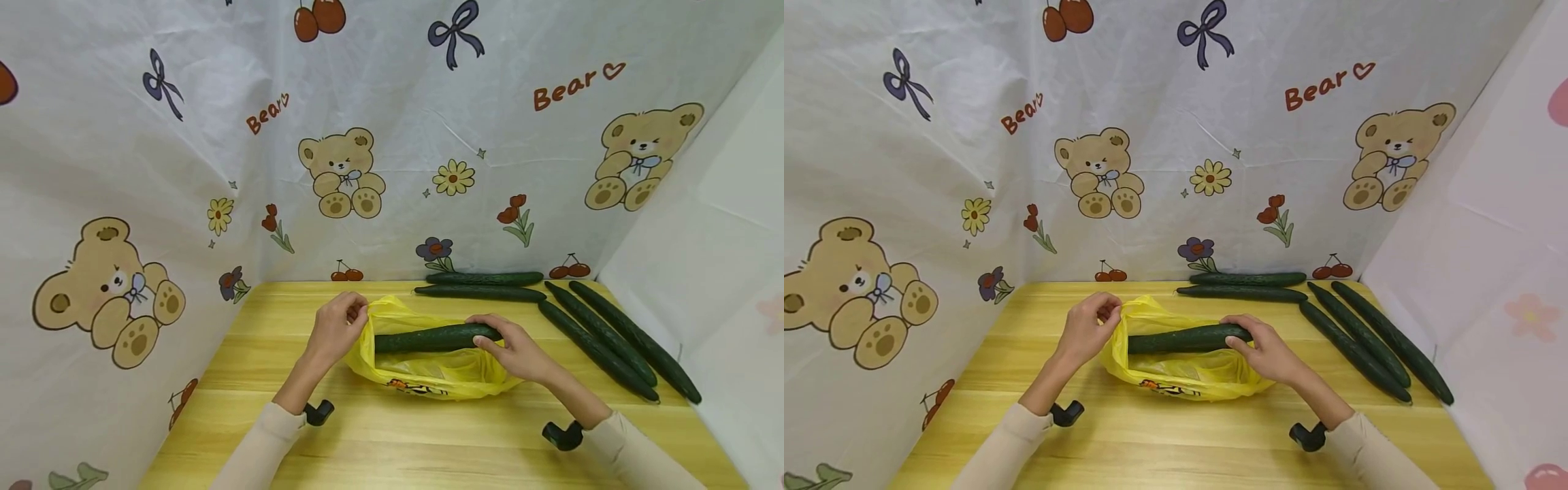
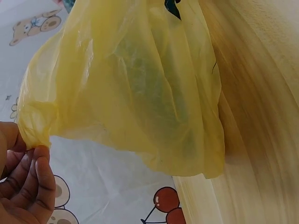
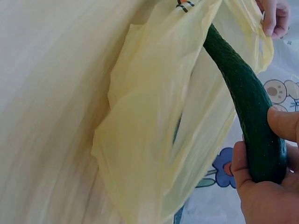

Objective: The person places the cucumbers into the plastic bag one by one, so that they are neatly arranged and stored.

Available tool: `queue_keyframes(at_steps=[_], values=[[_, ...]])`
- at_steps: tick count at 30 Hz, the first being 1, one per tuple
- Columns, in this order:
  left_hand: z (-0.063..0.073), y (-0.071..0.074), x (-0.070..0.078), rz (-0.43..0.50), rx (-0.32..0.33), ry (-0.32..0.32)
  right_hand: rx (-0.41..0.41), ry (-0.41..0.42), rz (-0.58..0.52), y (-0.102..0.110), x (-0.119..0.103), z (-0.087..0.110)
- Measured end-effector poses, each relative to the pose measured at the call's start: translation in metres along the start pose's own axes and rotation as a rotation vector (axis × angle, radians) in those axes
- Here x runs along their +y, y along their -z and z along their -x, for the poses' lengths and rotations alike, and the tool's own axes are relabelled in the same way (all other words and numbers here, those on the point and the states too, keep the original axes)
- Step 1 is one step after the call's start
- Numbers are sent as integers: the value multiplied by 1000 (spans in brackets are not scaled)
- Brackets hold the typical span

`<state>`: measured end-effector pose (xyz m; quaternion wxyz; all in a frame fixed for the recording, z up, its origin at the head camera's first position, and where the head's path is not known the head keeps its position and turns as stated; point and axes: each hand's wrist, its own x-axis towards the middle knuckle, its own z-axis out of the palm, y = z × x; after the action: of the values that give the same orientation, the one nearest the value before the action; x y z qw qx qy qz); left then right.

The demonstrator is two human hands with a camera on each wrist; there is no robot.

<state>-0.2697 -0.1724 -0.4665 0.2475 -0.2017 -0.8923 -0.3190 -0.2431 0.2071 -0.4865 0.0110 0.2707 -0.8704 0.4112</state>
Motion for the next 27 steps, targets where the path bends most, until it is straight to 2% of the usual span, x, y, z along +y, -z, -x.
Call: queue_keyframes(at_steps=[6, 11, 14, 19, 23, 27], values=[[0, -1, 1, 5, -8, 1, -34, -5, -16, -14, -2, -6], [0, 1, 1, 5, -15, 17, -29, 5, 29, -23, -2, -9], [-1, 2, 1, 7, -10, 16, -12, 37, 104, -25, -1, -9], [-1, 1, -2, 12, -11, 3, -2, 96, 295, -23, 3, -10], [0, -1, -2, 12, -10, 2, -42, 83, 406, -22, 9, -13], [0, -1, -1, 11, -6, 4, -71, 67, 436, -22, 13, -14]])
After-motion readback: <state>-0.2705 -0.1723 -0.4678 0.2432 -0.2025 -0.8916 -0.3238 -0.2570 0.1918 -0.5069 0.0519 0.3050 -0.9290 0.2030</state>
